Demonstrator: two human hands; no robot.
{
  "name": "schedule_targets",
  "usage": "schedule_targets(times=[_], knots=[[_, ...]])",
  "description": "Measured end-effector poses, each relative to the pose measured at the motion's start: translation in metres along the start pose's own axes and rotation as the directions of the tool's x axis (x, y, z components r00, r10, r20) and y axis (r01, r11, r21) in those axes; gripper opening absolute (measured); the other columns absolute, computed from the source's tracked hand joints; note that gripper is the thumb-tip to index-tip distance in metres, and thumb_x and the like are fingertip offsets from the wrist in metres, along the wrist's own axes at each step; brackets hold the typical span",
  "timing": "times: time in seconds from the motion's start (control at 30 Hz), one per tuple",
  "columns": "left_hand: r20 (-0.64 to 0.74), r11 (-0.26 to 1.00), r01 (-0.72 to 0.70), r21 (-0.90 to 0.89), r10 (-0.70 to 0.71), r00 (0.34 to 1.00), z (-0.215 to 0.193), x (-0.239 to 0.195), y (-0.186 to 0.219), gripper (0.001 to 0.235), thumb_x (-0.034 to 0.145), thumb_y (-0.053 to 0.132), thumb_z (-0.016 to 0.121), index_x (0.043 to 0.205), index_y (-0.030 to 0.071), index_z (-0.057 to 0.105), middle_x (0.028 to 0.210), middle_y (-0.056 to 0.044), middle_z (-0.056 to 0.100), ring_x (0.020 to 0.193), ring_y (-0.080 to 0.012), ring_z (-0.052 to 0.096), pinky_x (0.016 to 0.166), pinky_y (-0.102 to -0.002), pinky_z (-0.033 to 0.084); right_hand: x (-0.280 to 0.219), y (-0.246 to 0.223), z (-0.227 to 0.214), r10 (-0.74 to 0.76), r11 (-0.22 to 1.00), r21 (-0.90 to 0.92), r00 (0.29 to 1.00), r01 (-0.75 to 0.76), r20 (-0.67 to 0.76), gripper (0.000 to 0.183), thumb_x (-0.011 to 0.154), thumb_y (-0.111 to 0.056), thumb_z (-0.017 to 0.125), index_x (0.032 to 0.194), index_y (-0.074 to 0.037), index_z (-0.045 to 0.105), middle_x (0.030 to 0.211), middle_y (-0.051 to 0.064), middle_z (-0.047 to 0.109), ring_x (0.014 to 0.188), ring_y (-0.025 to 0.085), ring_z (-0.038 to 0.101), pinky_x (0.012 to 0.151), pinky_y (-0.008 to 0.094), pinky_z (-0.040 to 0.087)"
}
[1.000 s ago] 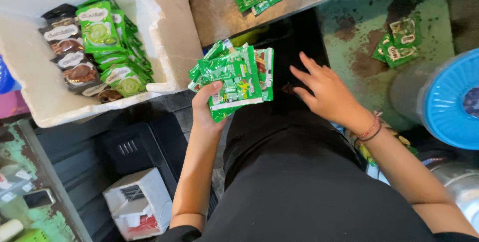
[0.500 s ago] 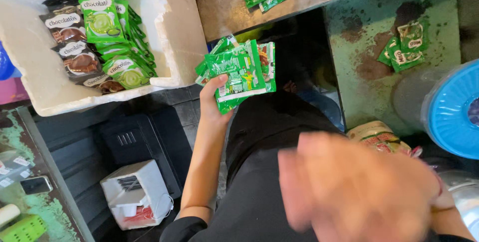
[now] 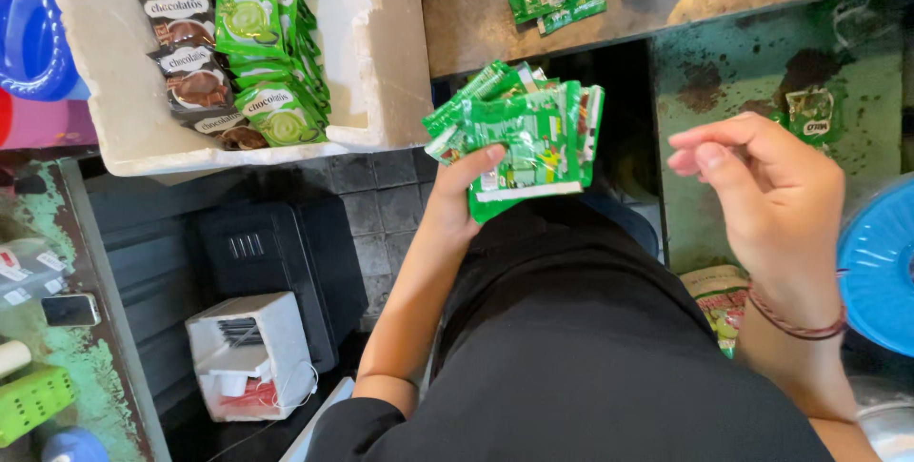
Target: The person organizes small green and brown snack packets into a white styrofoam box. They pick up packets from the counter, separate them, and place them in neat rows inside the box.
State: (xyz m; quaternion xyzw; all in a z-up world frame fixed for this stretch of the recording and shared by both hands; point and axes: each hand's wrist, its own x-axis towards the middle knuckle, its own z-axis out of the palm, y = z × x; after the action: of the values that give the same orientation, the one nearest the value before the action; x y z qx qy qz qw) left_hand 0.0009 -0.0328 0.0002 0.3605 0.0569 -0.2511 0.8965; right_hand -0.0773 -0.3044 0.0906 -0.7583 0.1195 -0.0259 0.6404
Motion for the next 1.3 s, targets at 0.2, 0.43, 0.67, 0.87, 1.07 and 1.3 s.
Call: schedule_targets(times=[0.2,0.43,0.67,0.87,1.07,1.3], knots=[[0.113,0.985,0.022,0.172,-0.042,0.993,0.023,-0.008,-0.004,0.055,0.091,0.001,0.069,0.143,-0.002,0.053,0.133,-0.014,0.065,0.123,-0.0229,0.064,0.106,-0.038,0.054,0.007,0.04,0.039,-0.193,0.936,-0.262,0.965,0.235,0.178,0.047,0.075,-0.017,0.09,0.113,0.0,0.067,0.105,0.012,0.057,0.088,0.017,0.055,0.077,0.029,0.048],[0.136,0.979,-0.099,0.179,0.075,0.988,-0.001,0.0,-0.044,0.053,0.094,0.004,0.067,0.145,-0.001,0.055,0.131,-0.013,0.065,0.117,-0.0229,0.064,0.1,-0.038,0.054,0.018,0.048,0.066,-0.823,0.375,-0.513,0.532,0.772,0.201,0.045,0.1,-0.041,0.061,0.138,-0.016,0.06,0.142,0.012,0.055,0.134,0.033,0.051,0.116,0.053,0.033],[-0.118,0.98,0.009,0.2,0.015,0.993,-0.044,0.0,-0.035,0.056,0.086,0.004,0.066,0.14,-0.002,0.052,0.129,-0.017,0.065,0.116,-0.0306,0.066,0.1,-0.044,0.055,0.1,0.27,0.019,-0.203,0.934,-0.335,0.954,0.121,-0.221,0.044,0.113,-0.033,0.046,0.151,-0.014,0.057,0.166,0.012,0.048,0.156,0.035,0.043,0.133,0.045,0.032],[-0.332,0.977,0.149,0.152,-0.092,0.939,-0.073,-0.025,-0.033,0.047,0.085,0.006,0.063,0.131,-0.003,0.057,0.118,-0.018,0.068,0.103,-0.0325,0.069,0.087,-0.047,0.058,0.089,0.421,-0.111,0.408,0.444,-0.566,0.719,-0.695,-0.562,0.121,0.068,-0.046,0.09,0.166,-0.018,0.025,0.164,0.033,0.007,0.15,0.055,0.006,0.114,0.07,0.017],[-0.366,0.975,0.2,0.101,-0.151,0.918,-0.082,-0.021,-0.04,0.046,0.084,0.006,0.063,0.129,-0.004,0.058,0.117,-0.018,0.069,0.102,-0.0317,0.07,0.088,-0.046,0.059,0.072,0.467,-0.095,0.127,0.516,-0.689,0.841,-0.508,-0.525,0.106,0.077,-0.045,0.088,0.16,-0.004,0.035,0.151,0.039,0.035,0.142,0.055,0.031,0.117,0.061,0.033],[-0.27,0.973,0.218,0.076,-0.191,0.944,-0.068,-0.001,-0.04,0.052,0.082,0.008,0.064,0.132,-0.005,0.056,0.119,-0.02,0.068,0.106,-0.0327,0.07,0.093,-0.047,0.058,0.084,0.45,-0.104,0.323,0.52,-0.491,0.693,-0.699,-0.644,0.047,0.092,-0.016,0.069,0.134,0.0,0.056,0.108,0.029,0.07,0.096,0.048,0.068,0.084,0.057,0.054]])
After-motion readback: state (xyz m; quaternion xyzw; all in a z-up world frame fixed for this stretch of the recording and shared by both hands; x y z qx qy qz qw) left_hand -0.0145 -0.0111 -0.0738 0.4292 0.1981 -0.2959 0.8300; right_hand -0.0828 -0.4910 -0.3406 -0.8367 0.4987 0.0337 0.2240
